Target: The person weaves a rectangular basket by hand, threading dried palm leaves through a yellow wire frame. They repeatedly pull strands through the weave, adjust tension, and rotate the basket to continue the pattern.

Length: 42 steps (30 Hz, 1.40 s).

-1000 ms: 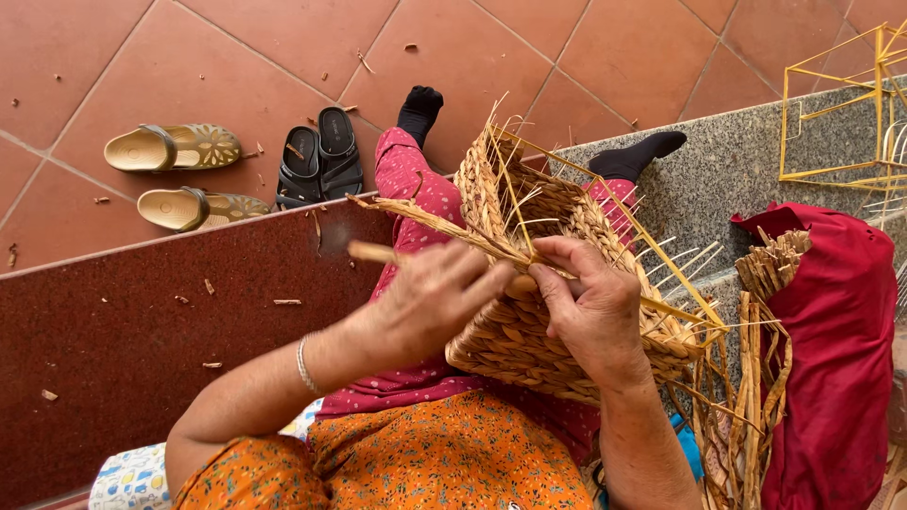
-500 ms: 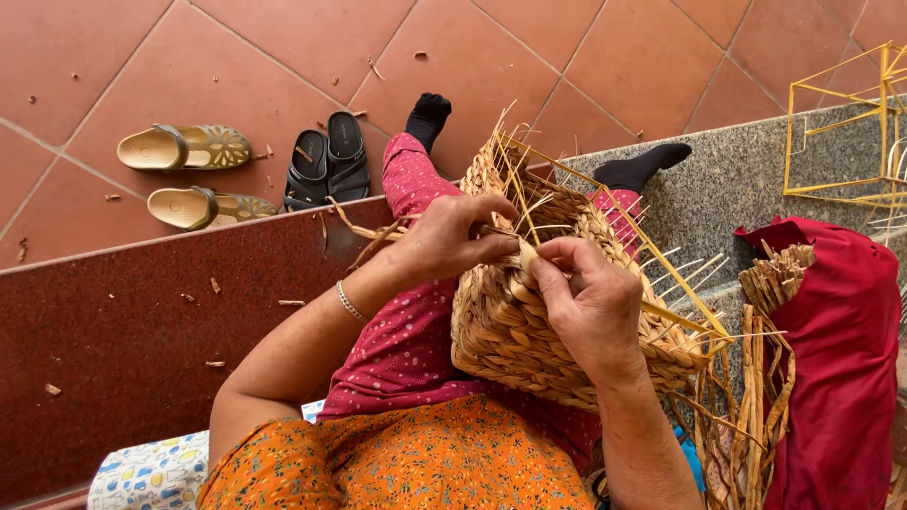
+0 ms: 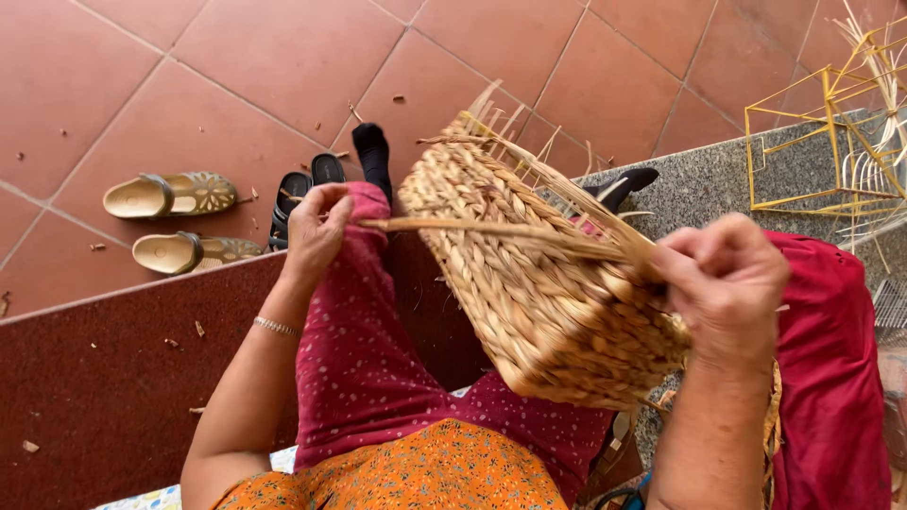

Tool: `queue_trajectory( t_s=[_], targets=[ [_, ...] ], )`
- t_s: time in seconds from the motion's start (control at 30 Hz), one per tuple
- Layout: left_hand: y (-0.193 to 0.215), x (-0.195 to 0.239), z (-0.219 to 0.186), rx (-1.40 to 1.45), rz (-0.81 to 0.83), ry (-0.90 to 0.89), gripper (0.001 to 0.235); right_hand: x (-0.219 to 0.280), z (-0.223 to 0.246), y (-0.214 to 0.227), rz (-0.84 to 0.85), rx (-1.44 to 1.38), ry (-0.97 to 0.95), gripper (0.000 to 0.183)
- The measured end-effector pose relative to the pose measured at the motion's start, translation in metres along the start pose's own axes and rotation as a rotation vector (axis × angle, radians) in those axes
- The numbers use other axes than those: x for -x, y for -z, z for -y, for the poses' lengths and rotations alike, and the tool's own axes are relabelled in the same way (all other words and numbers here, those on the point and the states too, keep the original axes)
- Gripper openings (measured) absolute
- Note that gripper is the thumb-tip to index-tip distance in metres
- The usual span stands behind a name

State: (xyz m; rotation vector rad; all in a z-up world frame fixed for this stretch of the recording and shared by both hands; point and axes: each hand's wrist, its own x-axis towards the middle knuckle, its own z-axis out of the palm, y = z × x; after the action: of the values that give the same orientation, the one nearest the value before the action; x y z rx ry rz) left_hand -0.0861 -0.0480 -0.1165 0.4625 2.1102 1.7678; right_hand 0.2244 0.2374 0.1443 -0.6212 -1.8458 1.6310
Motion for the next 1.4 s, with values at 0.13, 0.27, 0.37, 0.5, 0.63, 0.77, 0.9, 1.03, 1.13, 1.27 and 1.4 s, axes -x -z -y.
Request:
queue_trajectory(
  t_s=[0.13, 0.27, 0.37, 0.5, 0.63, 0.77, 0.9, 1.03, 1.13, 1.27, 1.4],
  targets=[
    [-0.002, -0.043, 0.023, -0.238, 0.108, -0.051, 0.067, -0.006, -0.012, 0.045, 0.063, -0.28, 0.017, 0.032],
    [0.002, -0.018, -0.003, -0.053, 0.203, 0.21, 0.078, -0.009, -0.067, 0.077, 0.062, -0.164, -0.059, 0.03],
    [0.005, 0.026, -0.027, -0.228, 0.086, 0.195, 0.079, -0.011, -0.117, 0.101, 0.075, 0.012, -0.132, 0.023],
    [-0.004, 0.066, -0.038, -0.532, 0.031, 0.041, 0.073, 0.004, -0.174, 0.107, 0.1, 0.244, -0.169, 0.014],
    [-0.016, 0.067, -0.053, -0.963, 0.144, -0.031, 0.083, 0.027, -0.19, 0.1, 0.037, 0.468, -0.156, 0.012],
    [-0.031, 0.06, -0.086, -1.231, 0.016, -0.581, 0.081, 0.04, -0.186, 0.089, -0.013, 0.775, 0.138, 0.019],
    [-0.106, 0.064, -0.103, -0.857, 0.331, -0.77, 0.066, 0.029, -0.171, 0.081, 0.001, 1.061, 0.34, 0.027],
    [-0.173, 0.057, -0.113, -0.888, 0.524, -0.888, 0.054, 0.024, -0.148, 0.076, 0.07, 1.029, 0.384, 0.029],
    [-0.188, 0.039, -0.121, -1.03, 0.597, -0.933, 0.036, 0.021, -0.136, 0.077, 0.1, 0.952, 0.382, 0.027],
    [-0.185, 0.028, -0.141, -0.996, 0.542, -1.042, 0.026, 0.019, -0.135, 0.079, 0.168, 0.958, 0.257, 0.024],
    [-0.194, 0.055, -0.164, -0.904, 0.112, -1.36, 0.028, 0.015, -0.139, 0.074, 0.112, 0.915, 0.22, 0.018]
  ],
)
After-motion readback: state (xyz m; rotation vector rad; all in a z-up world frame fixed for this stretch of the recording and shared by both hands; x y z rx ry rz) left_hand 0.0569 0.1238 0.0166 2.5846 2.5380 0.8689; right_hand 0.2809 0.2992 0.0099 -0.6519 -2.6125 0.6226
